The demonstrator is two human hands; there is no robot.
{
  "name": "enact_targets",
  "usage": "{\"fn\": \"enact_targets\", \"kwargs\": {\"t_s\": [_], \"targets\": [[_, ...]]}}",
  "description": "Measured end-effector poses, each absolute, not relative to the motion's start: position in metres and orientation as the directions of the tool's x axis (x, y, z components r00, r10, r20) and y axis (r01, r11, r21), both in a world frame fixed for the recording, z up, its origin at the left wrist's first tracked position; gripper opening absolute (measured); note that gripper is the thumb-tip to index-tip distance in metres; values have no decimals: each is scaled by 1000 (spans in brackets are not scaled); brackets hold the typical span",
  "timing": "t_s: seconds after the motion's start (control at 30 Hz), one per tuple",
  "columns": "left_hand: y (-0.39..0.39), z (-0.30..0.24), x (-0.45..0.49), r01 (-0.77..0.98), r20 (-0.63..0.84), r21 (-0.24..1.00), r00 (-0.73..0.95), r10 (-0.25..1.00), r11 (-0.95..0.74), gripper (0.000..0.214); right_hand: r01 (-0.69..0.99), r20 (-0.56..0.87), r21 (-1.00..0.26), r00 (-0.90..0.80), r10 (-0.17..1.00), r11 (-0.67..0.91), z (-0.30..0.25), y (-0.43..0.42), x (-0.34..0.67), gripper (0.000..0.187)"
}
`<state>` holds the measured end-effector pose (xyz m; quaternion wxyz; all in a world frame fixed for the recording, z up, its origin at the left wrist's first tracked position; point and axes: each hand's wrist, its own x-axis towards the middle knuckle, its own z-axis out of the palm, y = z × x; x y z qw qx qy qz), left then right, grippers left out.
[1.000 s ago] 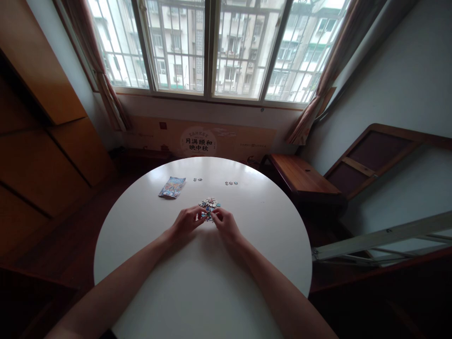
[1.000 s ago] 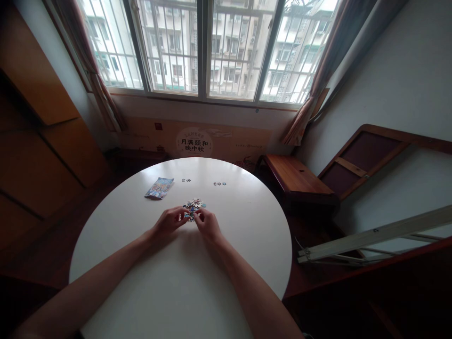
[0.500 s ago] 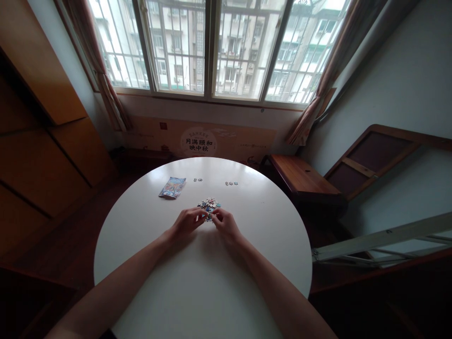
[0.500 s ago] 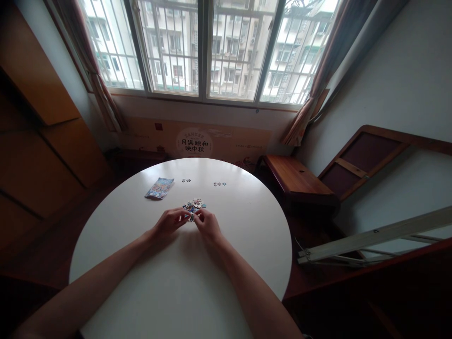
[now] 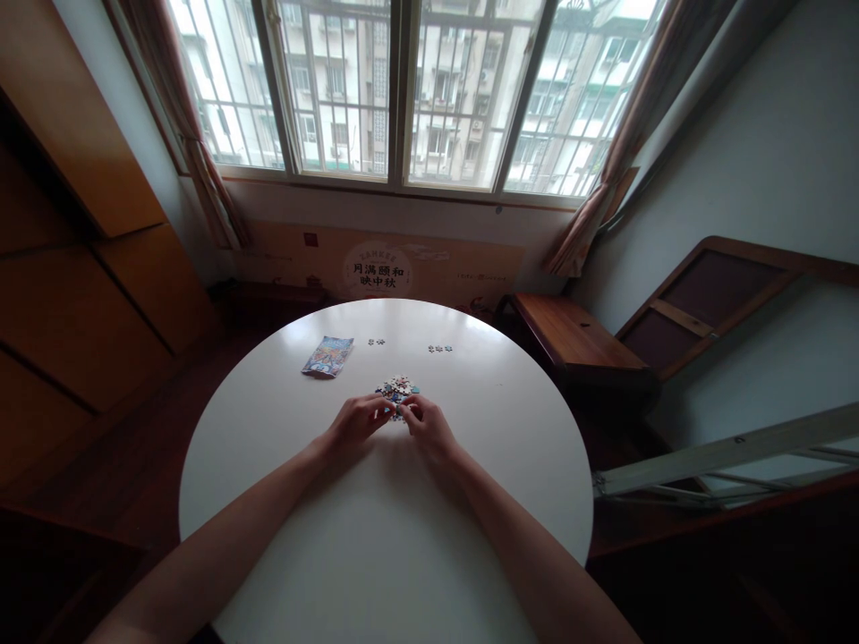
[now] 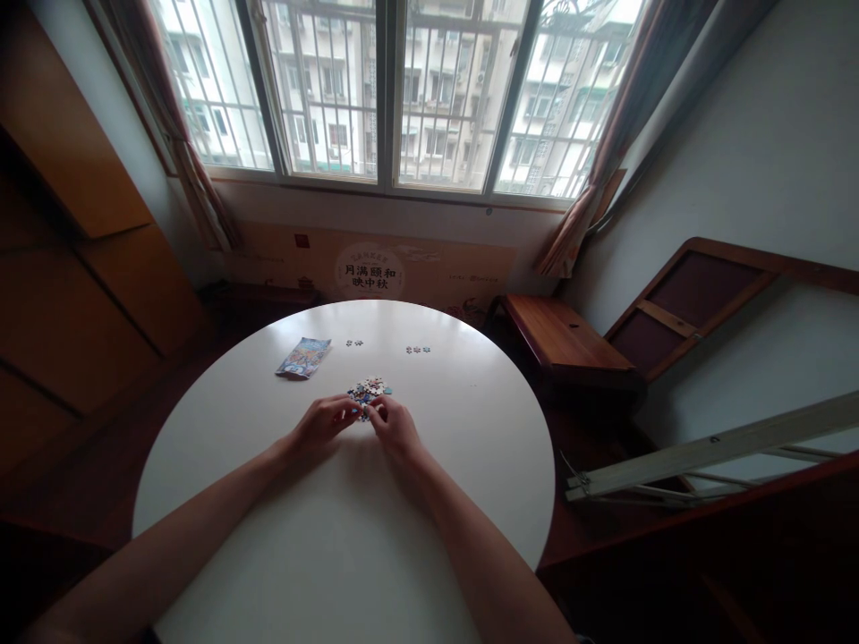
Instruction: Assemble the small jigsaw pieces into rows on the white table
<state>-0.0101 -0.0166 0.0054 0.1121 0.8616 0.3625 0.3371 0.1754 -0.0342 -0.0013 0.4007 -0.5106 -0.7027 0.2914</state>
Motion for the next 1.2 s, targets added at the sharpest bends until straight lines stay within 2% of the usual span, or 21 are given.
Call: {"fn": "enact_targets", "kwargs": {"t_s": [0.63, 0.87, 1.2], "targets": [[-17, 7, -10, 587, 490, 457, 460, 740, -668, 17, 505, 259, -806, -171, 951, 310, 5, -38, 175, 19], [-16, 6, -9, 622, 501, 485, 378, 778, -615, 13, 495, 292, -803, -161, 943, 333, 8, -41, 175, 26], [-18, 8, -8, 594, 487, 500, 409, 772, -630, 15, 486, 313, -798, -170, 934, 356, 9, -41, 176, 25]]}}
